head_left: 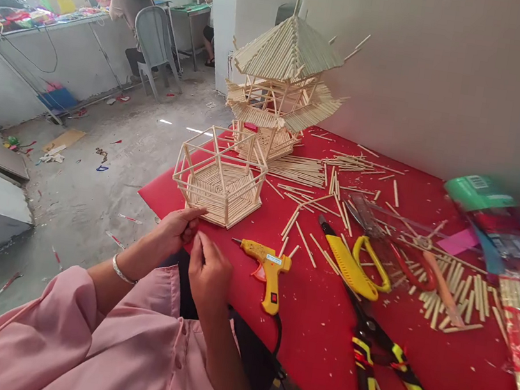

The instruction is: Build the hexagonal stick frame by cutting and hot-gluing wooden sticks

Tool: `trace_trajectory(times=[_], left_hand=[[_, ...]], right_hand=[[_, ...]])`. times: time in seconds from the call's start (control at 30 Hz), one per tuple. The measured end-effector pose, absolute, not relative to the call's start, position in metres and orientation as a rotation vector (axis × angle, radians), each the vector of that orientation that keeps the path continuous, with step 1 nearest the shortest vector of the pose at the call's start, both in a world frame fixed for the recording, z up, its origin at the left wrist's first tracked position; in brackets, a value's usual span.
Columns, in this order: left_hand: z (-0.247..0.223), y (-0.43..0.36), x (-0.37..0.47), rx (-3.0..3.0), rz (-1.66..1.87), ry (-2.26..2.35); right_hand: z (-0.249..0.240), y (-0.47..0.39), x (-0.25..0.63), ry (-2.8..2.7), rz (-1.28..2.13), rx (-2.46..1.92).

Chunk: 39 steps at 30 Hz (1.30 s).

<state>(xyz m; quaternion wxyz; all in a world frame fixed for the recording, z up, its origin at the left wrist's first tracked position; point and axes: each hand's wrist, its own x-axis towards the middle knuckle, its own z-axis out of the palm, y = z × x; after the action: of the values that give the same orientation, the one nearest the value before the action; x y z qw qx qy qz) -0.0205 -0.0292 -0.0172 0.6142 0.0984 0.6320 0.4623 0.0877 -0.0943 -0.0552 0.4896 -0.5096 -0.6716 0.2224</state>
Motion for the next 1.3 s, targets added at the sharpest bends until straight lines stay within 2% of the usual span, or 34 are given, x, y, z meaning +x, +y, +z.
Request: trace_trajectory(times=[0.2, 0.37, 0.57, 0.73, 0.93, 1.17, 1.3], left_hand=[[-0.015, -0.031, -0.021, 0.299, 1.052, 1.433], [-0.015, -0.033, -0.023, 0.304, 1.055, 1.397], [-0.012, -0.037, -0.025, 0.314, 1.044, 1.375], [-0.010, -0.041, -0.026, 0.327, 1.055, 1.350], [-0.014, -0.042, -0.029, 0.330, 1.065, 1.296], [-0.018, -0.043, -0.030, 0.324, 1.062, 1.270], [-0.022, -0.045, -0.030, 0.338, 1.087, 1.242]], right_hand=[[-0.037, -0.136, 0.161, -1.605, -0.015, -1.455], [-0.037, -0.129, 0.204, -1.539, -0.234, -1.808], [-0.049, -0.122, 0.201, -1.613, 0.131, -2.025], [-0.053, -0.119, 0.204, -1.717, 0.250, -2.101], [-0.040, -0.104, 0.200, -1.669, 0.396, -2.390], [-0.031, -0.114, 0.174, -1.289, 0.586, -2.057], [-0.017, -0.114, 0.144, -1.346, 0.513, -1.930]])
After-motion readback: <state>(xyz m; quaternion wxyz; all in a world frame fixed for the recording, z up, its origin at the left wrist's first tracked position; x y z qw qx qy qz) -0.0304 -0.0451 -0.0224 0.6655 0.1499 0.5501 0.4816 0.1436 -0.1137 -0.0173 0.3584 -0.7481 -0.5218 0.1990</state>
